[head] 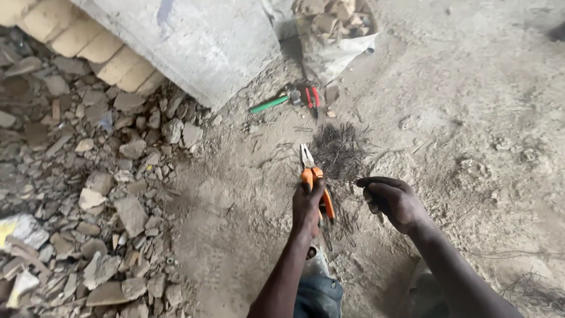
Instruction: The person picks up thin wire pieces from a pile on the ground, bends them by hand, and cuts them into smaller segments using orange-handled pliers. The cut pieces are dropped back onto the pile.
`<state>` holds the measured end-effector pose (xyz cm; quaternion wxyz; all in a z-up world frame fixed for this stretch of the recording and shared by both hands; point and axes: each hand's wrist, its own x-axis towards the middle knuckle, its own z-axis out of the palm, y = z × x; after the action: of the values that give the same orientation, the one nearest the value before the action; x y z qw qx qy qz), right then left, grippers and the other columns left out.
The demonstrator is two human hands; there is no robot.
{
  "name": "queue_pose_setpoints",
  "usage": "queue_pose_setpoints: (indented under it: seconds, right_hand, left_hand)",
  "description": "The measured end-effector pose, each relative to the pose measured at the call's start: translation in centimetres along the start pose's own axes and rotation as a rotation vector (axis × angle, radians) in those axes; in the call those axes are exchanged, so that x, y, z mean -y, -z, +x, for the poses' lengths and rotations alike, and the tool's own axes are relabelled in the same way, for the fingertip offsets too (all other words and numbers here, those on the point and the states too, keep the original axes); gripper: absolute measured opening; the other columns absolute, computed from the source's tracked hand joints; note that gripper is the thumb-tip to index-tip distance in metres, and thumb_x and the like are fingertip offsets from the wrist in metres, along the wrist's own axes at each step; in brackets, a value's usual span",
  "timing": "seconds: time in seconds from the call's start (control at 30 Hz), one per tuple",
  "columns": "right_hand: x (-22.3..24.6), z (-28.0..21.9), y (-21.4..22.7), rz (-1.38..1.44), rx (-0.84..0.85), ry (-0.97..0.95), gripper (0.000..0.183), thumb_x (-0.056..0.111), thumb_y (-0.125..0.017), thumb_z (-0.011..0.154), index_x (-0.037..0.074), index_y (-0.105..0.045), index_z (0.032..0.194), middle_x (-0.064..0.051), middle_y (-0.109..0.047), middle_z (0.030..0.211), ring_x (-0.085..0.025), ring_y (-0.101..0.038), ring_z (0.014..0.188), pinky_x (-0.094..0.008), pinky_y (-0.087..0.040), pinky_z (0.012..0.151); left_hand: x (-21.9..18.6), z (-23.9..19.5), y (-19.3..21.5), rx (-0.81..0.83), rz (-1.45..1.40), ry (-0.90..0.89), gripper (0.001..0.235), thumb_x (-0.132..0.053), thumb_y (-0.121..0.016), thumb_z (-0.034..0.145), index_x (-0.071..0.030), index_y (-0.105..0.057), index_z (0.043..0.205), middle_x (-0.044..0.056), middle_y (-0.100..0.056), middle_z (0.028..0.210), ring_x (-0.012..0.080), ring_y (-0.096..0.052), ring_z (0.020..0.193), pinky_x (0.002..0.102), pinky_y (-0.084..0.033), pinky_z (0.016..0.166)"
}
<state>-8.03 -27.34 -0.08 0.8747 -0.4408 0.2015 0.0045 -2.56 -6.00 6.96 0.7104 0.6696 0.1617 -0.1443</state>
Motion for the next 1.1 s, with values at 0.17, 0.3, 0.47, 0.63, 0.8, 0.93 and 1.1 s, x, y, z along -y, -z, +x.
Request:
queue_pose_setpoints:
  seconds: [0.17,0.3,0.47,0.63,0.8,0.93,1.1]
  right_hand:
    - [0.3,-0.4,-0.4,-0.119,0.009,-0.02,0.04,0.008,-0.071,0.105,-0.018,-0.077,0.135,-0.024,-0.061,0.073,-0.028,-0.059,0.052,-0.04,-0.047,0.037]
    - [-0.3,-0.2,-0.1,-0.088,-0.007,-0.026,0.042,0.011,-0.072,0.107,-0.018,-0.077,0.136,-0.023,-0.062,0.073,-0.027,-0.059,0.051,-0.039,-0.045,0.038]
    - [-1.7,1.0,1.8,0.124,0.126,-0.139,0.076,0.064,-0.059,0.119,-0.006,-0.078,0.142,-0.021,-0.066,0.083,-0.027,-0.058,0.06,-0.035,-0.044,0.055]
    - [-1.2,0.6,2.8,0.168,0.252,-0.146,0.113,0.093,-0.047,0.113,-0.008,-0.066,0.161,-0.021,-0.063,0.086,-0.027,-0.05,0.062,-0.039,-0.042,0.062]
    - [0.6,-0.8,2.2,0.225,0.393,-0.092,0.119,0.096,-0.043,0.112,-0.009,-0.064,0.164,-0.021,-0.069,0.078,-0.025,-0.054,0.052,-0.04,-0.046,0.057]
    - [0.9,-0.8,2.1,0.223,0.374,-0.11,0.123,0.098,-0.039,0.11,-0.01,-0.062,0.165,-0.02,-0.068,0.075,-0.024,-0.054,0.051,-0.04,-0.048,0.056]
    - [0.6,-0.6,2.1,0.216,0.369,-0.11,0.124,0.098,-0.035,0.11,-0.01,-0.064,0.164,-0.018,-0.066,0.072,-0.023,-0.054,0.048,-0.04,-0.048,0.054]
  left_hand:
    - [1.6,2.0,1.7,0.035,-0.096,0.004,0.044,-0.039,-0.094,0.101,-0.011,-0.07,0.126,0.006,-0.078,0.103,0.022,-0.079,0.089,0.04,-0.066,0.075]
    - [4.8,3.8,2.7,-0.015,-0.09,-0.01,0.041,-0.032,-0.095,0.098,-0.011,-0.072,0.125,0.004,-0.071,0.104,0.0188,-0.074,0.091,0.04,-0.067,0.078]
    - [7.9,6.1,2.4,-0.044,-0.153,-0.029,0.035,-0.025,-0.093,0.101,-0.012,-0.073,0.126,0.002,-0.068,0.108,0.0162,-0.071,0.097,0.038,-0.066,0.083]
    - [6.2,4.5,1.1,-0.075,-0.204,-0.048,0.031,-0.021,-0.092,0.102,-0.011,-0.074,0.125,0.001,-0.067,0.107,0.0147,-0.066,0.096,0.039,-0.065,0.081]
    - [3.9,2.6,0.2,-0.079,-0.205,-0.075,0.029,-0.017,-0.09,0.101,-0.01,-0.075,0.125,0.001,-0.067,0.107,0.0145,-0.065,0.097,0.039,-0.065,0.081]
    - [2.2,1.0,0.2,-0.055,-0.218,-0.11,0.025,-0.015,-0.091,0.101,-0.005,-0.075,0.118,0.01,-0.076,0.101,0.0228,-0.081,0.091,0.046,-0.072,0.078]
    - [0.9,-0.1,-0.1,-0.056,-0.23,-0.121,0.025,-0.012,-0.092,0.099,-0.004,-0.075,0.116,0.013,-0.08,0.1,0.0247,-0.085,0.088,0.047,-0.074,0.078]
